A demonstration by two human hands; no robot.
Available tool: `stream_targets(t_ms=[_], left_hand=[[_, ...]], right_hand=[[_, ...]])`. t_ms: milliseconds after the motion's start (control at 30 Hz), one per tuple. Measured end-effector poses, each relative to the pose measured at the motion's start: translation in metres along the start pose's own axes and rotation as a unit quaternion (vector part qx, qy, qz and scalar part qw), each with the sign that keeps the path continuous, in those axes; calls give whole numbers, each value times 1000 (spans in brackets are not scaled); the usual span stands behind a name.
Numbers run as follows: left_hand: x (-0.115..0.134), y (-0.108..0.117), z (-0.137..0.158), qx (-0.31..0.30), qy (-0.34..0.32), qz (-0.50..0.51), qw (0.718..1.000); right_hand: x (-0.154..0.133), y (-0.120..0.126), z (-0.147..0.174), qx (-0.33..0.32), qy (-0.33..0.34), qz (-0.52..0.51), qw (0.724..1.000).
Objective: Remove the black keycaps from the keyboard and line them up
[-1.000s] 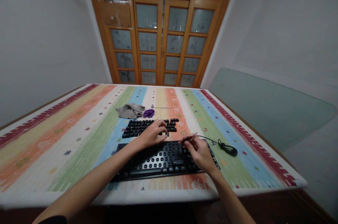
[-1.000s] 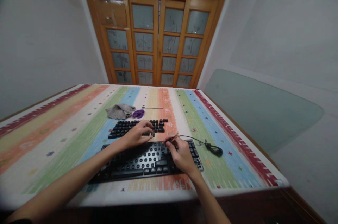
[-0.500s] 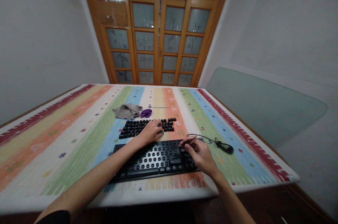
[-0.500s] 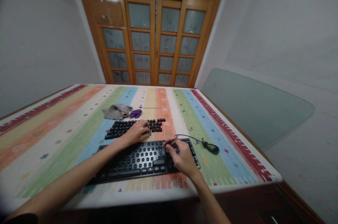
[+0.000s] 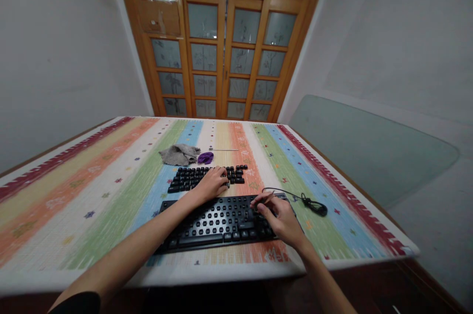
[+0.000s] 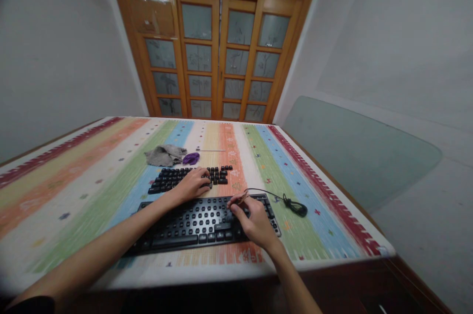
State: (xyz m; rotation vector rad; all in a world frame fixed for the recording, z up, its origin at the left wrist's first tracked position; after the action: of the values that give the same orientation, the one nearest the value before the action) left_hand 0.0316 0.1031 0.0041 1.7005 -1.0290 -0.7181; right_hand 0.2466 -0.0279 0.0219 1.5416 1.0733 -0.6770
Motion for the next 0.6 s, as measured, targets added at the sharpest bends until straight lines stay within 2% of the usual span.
stream_targets(t_ms=[267, 400, 500, 600], left_hand=[[0, -1, 2, 8, -2, -6, 1000], [2, 4, 2, 20, -1, 1, 1000], [14, 13, 4, 30, -1, 15, 999], [36, 20, 12, 38, -13, 51, 998]], right_hand=[[-6, 4, 2, -7, -6, 26, 1000], [-4, 8, 3, 30, -11, 51, 998], [-2, 10, 3, 77, 5, 66, 995], [-2, 11, 1, 87, 32, 85, 992]])
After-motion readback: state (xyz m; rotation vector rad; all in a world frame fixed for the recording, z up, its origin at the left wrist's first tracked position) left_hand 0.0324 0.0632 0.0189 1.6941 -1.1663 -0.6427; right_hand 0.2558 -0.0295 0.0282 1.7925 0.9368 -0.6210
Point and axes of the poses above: each hand's wrist, its own z-axis away from the middle knuckle, its own y-axis out of the back of the hand, x = y × z, the point moved 2 cm from there along -z, towards the middle knuckle, and after that the axes turned 10 degrees about -y, right-handed, at the moved point
